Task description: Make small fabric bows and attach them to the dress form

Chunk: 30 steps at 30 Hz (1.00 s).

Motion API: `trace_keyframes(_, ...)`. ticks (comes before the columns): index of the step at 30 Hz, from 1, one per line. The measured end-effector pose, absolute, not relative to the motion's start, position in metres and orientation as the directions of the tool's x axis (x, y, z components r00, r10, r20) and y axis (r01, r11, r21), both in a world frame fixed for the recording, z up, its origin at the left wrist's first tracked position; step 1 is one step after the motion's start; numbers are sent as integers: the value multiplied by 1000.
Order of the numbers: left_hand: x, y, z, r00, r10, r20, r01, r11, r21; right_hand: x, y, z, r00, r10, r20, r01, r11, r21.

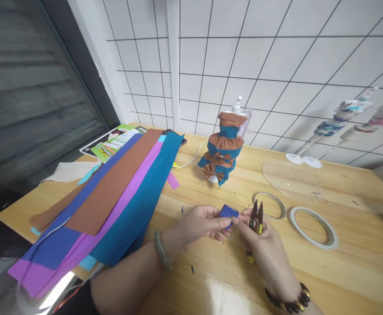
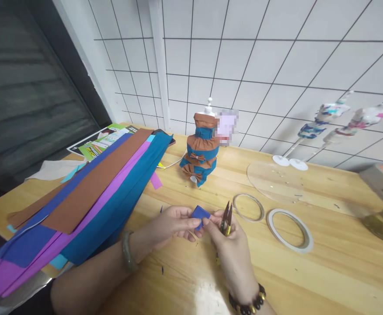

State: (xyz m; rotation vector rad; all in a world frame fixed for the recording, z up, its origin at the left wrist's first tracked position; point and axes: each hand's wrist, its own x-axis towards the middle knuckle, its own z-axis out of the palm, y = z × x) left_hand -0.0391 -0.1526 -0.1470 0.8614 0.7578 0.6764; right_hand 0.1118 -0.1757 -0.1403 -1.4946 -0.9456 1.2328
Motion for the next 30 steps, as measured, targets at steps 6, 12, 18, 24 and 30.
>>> trace_keyframes(6,-39,-151,-152,490,801,-343,-239,502,831,111,-175,-146,243,943,-228,28,-242,-970)
trace_keyframes(12,-40,-150,-149,433,853,-292,-197,405,893,115,-175,-148,160,947,-279,-40,-276,-960)
trace_keyframes(18,-43,-147,-146,353,913,-204,-125,263,957,122,-176,-146,-28,958,-286,39,-285,-958)
trace_keyframes(24,-46,-144,-142,312,941,-131,-169,191,967,119,-180,-137,-173,917,-360,135,-340,-931)
trace_keyframes(30,-44,-145,-144,304,940,-153,-218,225,950,113,-184,-136,-265,910,-318,165,-282,-945)
